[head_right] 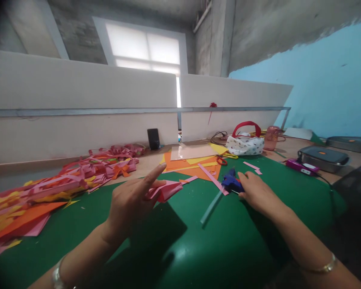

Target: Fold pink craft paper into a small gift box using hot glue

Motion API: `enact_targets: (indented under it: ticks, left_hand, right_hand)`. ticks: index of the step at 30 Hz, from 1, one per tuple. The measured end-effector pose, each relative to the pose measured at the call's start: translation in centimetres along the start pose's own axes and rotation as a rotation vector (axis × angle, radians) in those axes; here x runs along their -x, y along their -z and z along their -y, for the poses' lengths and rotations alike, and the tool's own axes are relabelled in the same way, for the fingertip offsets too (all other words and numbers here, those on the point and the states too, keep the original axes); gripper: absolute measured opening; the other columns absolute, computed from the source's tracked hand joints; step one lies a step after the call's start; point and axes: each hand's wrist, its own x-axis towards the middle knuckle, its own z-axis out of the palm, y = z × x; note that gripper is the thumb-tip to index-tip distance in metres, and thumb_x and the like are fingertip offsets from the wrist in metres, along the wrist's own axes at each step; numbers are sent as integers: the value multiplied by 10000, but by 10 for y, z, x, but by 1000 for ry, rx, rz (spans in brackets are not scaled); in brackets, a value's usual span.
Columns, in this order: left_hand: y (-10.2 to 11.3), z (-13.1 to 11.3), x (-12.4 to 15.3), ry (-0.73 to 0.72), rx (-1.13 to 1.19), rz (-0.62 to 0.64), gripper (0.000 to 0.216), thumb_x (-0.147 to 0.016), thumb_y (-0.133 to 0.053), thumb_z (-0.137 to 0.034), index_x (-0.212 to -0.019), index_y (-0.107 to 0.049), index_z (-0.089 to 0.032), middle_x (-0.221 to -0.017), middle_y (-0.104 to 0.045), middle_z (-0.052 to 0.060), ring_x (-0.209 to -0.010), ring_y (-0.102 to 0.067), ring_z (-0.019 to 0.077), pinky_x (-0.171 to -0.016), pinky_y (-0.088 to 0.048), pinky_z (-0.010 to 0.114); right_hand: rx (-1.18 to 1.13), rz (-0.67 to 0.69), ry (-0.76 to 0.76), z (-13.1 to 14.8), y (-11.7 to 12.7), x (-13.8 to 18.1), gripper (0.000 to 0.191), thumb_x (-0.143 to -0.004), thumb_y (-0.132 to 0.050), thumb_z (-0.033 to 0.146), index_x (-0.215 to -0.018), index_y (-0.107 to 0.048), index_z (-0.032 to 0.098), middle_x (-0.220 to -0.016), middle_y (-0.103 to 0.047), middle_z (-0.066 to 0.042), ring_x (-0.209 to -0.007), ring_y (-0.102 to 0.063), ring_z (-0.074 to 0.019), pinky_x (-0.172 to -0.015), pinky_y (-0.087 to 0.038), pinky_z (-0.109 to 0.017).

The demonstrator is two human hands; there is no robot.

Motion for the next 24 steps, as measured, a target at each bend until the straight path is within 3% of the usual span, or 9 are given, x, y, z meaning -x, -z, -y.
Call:
enact_targets:
  ticks: [3,5,9,12,15,20,24]
  left_hand:
    - [1,-1,0,41,27,10,459,-803,-578,-229,-1243,-451,-209,-670,-700,-59,-498,-549,83,-532,-402,220]
    - [2,-2,-1,70,33,20,421,-816,-565,-264,-1221,-469,-205,-693,-711,-51,-511,-562,84,-525,-399,217]
    - [4,-2,-2,89,70,25,371,-824,-546,-254,-1186,-492,-200,-694,-716,-51,-554,-593,92,-524,-409,212]
    - [5,-1,-2,128,92,38,365,-796,-546,-196,-1160,-509,-196,-705,-718,-54,-589,-613,99,-527,-423,206]
    - [5,0,-2,178,103,55,321,-754,-566,-168,-1074,-567,-199,-715,-719,-50,-592,-619,100,-530,-431,200]
    - [4,0,-3,147,179,30,133,-733,-595,-142,-803,-666,-230,-703,-709,-46,-587,-622,100,-553,-441,200]
    - [3,-2,-4,164,267,53,90,-747,-603,-167,-737,-671,-225,-680,-694,-40,-614,-623,102,-567,-447,197]
  right_hand:
    - [-133,-168,159,43,19,-2,309,-805,-468,217,-1083,-592,165,-1151,-554,-136,-1033,-536,-255,-868,-432,-392]
    - [-416,-118,295,80,34,-3,303,-847,-449,268,-1108,-583,189,-1124,-577,-96,-974,-570,-191,-823,-467,-325]
    - [-896,103,208,129,40,-11,318,-808,-541,303,-1084,-594,155,-867,-650,-55,-718,-609,-129,-637,-507,-256]
    - [-1093,139,169,137,28,-15,257,-772,-592,287,-976,-633,136,-751,-642,-32,-617,-582,-112,-572,-495,-245]
    - [-1118,13,245,136,19,-14,157,-764,-611,267,-860,-672,159,-795,-633,-39,-641,-575,-112,-570,-486,-239]
    - [-1040,-114,391,134,17,-10,203,-762,-629,244,-960,-664,212,-932,-627,-55,-831,-590,-153,-656,-510,-252]
    - [-976,-159,432,133,14,-12,217,-746,-644,203,-962,-659,209,-942,-626,-58,-820,-592,-147,-657,-511,-245]
